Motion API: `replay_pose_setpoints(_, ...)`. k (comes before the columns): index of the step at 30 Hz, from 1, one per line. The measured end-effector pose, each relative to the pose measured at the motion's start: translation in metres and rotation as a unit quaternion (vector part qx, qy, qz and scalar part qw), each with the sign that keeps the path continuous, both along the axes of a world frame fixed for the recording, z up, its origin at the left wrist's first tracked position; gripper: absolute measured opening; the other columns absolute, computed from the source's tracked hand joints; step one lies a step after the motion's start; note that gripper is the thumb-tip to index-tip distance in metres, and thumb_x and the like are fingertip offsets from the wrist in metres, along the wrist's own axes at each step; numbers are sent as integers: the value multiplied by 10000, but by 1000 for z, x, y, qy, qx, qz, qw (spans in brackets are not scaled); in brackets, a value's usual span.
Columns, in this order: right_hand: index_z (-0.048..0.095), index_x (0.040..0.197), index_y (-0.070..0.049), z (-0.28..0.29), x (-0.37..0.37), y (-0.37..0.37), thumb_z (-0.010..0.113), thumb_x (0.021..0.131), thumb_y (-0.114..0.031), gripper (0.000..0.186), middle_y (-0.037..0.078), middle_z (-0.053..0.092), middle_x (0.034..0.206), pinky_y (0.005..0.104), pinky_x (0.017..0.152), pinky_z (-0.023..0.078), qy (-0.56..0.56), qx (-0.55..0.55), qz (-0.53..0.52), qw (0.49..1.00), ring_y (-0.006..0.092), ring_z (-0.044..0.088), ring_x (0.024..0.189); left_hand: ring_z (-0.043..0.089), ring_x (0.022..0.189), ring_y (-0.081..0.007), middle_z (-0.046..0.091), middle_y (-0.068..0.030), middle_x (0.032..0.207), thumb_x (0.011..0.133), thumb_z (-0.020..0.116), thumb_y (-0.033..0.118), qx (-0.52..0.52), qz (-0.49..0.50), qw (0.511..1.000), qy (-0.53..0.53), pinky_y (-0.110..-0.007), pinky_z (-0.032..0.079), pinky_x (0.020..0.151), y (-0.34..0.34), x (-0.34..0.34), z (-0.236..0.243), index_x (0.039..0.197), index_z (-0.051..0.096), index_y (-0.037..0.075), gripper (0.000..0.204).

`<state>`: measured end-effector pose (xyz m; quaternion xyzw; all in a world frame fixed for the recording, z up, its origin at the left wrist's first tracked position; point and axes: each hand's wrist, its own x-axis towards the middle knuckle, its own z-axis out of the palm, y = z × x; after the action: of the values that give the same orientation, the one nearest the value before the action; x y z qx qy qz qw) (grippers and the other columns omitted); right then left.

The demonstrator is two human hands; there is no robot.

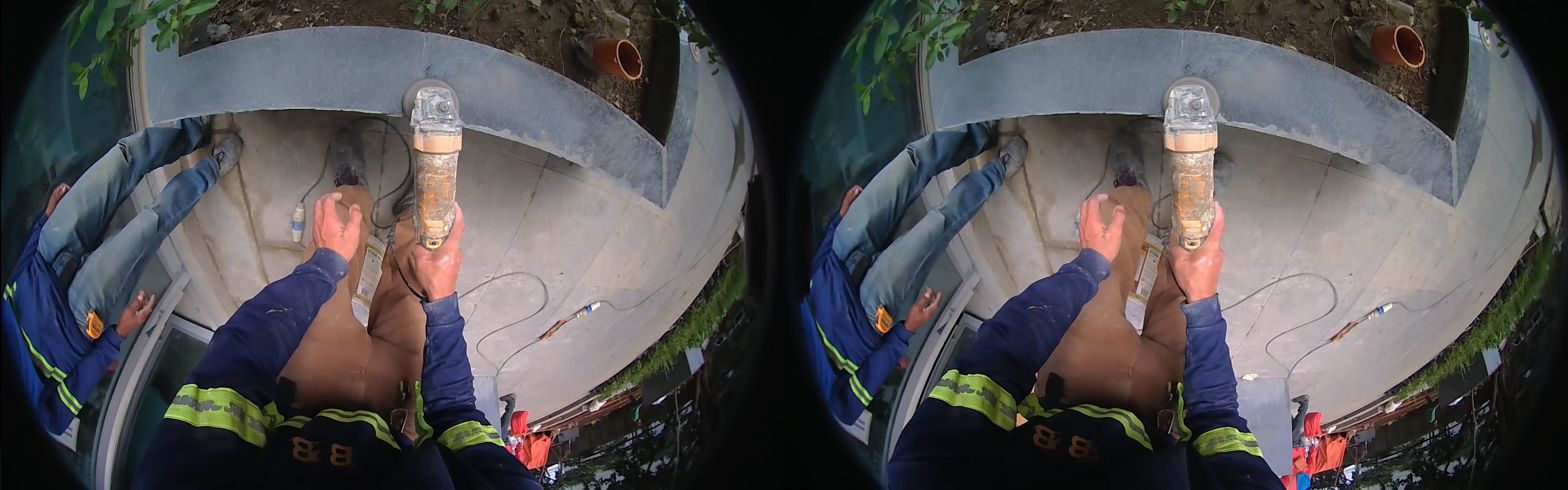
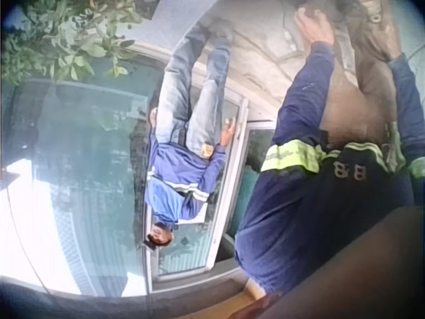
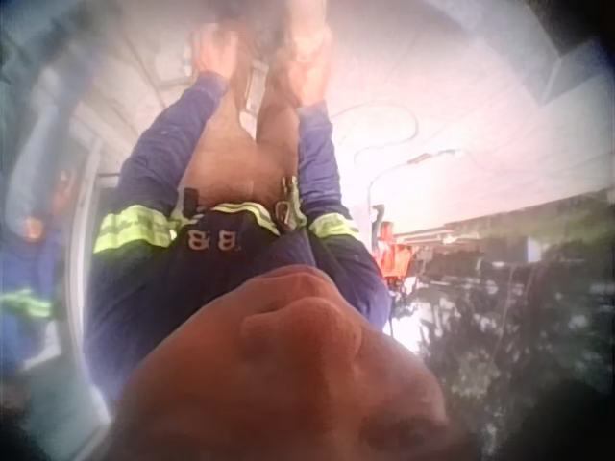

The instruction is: The person uses an angle grinder to smooth the edge of a curved stone border. The person holds the tool with both hands and moves it along the stone surface, occasionally pausing to wipe the area with a hand.

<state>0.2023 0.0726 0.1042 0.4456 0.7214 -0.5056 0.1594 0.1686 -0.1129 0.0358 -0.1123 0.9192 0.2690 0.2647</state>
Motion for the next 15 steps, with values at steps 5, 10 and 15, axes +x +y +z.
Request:
replay_pose_setpoints(5, 285, 1504, -86, -9, 3, 2, 672, 743, -3, 857, 270, 680, 1102, 442, 838, 543, 39, 73, 27, 996, 450, 677, 1022, 561, 1133, -355, 513, -261, 1278, 867, 748, 388, 179, 124, 974, -67, -444, 467, 970, 87, -53, 35, 1305, 476, -61, 684)
replay_pose_setpoints(10, 288, 1501, -74, -17, -3, 0, 764, 793, -127, 855, 254, 683, 1119, 424, 857, 540, 39, 21, 1, 999, 397, 689, 1035, 517, 1206, -392, 471, -305, 1308, 774, 810, 472, 160, 94, 976, -114, -454, 443, 1008, 146, -82, 40, 1284, 399, -124, 885)
replay_pose_setpoints(15, 293, 1506, -71, -20, 3, -7, 757, 807, -110, 840, 284, 681, 1112, 448, 841, 545, 38, 40, 39, 998, 425, 684, 1041, 613, 1087, -419, 597, -311, 1142, 738, 833, 400, 144, 153, 967, -142, -465, 486, 933, 156, -90, 36, 1152, 422, -96, 765)
